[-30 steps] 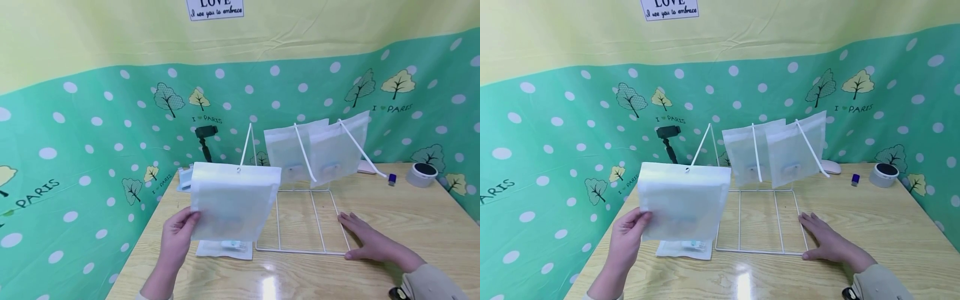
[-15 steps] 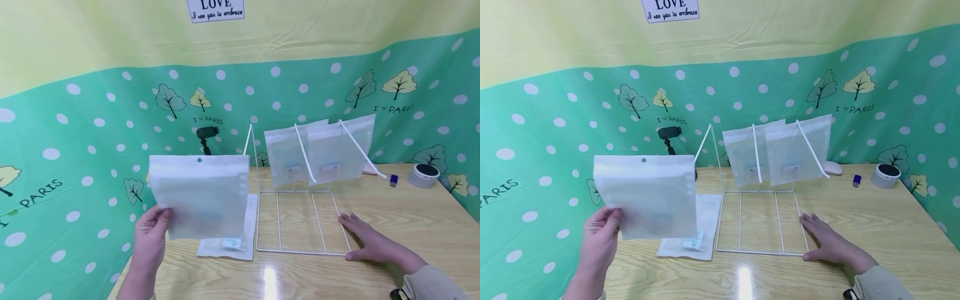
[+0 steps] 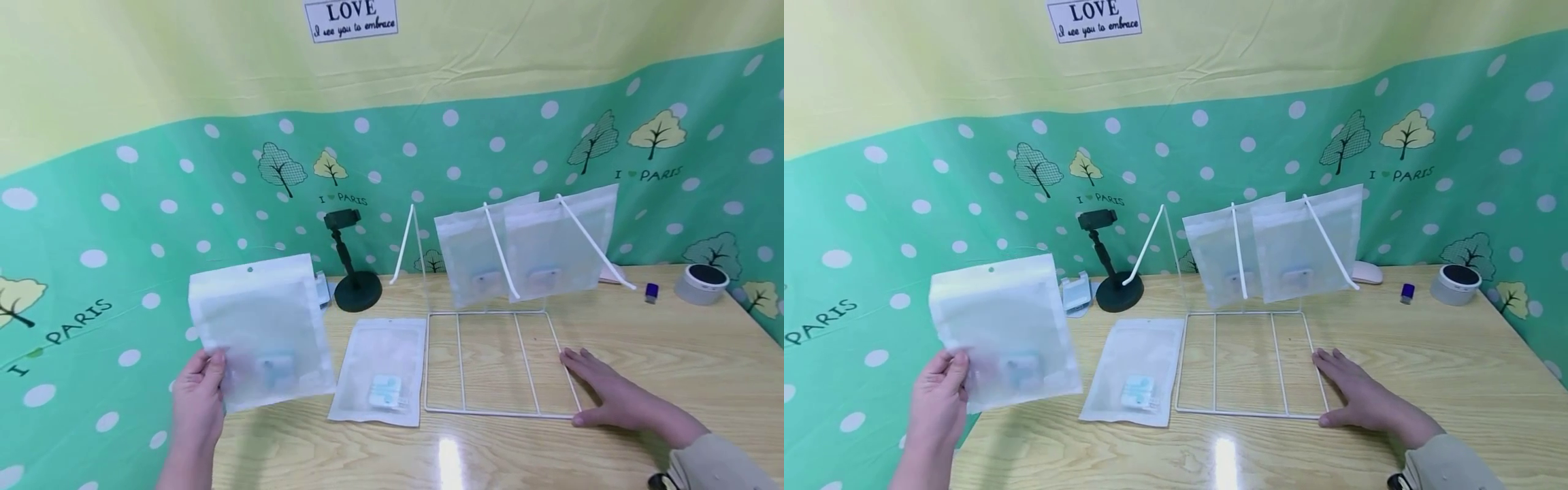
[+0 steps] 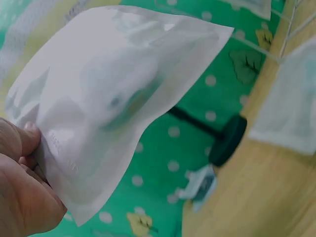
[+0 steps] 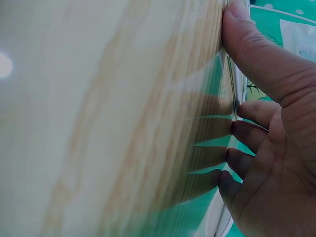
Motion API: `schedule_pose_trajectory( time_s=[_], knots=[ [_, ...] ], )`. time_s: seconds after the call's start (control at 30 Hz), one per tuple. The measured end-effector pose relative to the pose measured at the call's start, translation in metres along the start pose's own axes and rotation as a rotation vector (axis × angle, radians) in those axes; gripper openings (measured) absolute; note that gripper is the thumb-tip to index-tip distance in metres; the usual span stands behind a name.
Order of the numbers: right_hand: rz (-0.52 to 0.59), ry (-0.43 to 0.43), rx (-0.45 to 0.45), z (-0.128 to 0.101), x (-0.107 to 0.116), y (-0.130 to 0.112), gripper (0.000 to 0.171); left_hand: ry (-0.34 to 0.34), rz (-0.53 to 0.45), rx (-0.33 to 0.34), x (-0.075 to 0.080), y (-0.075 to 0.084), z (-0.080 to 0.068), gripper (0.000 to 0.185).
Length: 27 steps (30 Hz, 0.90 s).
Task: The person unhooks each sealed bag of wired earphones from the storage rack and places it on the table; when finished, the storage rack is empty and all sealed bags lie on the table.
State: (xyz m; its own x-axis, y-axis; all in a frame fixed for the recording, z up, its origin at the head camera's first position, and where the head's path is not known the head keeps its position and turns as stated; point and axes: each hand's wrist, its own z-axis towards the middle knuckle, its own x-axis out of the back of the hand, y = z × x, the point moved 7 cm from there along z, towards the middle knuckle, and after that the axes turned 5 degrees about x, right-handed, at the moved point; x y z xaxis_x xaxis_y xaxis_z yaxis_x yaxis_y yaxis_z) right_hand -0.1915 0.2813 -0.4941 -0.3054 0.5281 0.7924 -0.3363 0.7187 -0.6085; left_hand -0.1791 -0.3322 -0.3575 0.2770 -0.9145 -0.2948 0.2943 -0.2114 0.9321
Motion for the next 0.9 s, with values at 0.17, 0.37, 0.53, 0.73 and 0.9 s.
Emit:
schedule_pose_trajectory(
  time_s=[0.17,0.37,0.53,0.73,0.9],
  knots=[
    [-0.008,0.023,0.015,-0.001,0.001,-0.001,0.110,0.017,0.237,0.141,0.036,-0.029,0.017,0.020],
    [-0.013,0.008,0.001,-0.001,0.000,-0.001,0.110,-0.009,0.639,0.395,0.072,-0.074,0.037,0.038],
    [-0.014,-0.008,-0.012,-0.001,-0.001,-0.001,0.109,-0.102,0.748,0.518,0.085,-0.106,0.050,0.062],
    [-0.018,-0.018,-0.006,0.000,-0.002,-0.001,0.108,-0.127,0.809,0.544,0.085,-0.133,0.058,0.058],
    [-0.005,-0.018,-0.032,0.000,-0.001,0.000,0.109,-0.129,0.886,0.526,0.073,-0.143,0.064,0.055]
  ],
)
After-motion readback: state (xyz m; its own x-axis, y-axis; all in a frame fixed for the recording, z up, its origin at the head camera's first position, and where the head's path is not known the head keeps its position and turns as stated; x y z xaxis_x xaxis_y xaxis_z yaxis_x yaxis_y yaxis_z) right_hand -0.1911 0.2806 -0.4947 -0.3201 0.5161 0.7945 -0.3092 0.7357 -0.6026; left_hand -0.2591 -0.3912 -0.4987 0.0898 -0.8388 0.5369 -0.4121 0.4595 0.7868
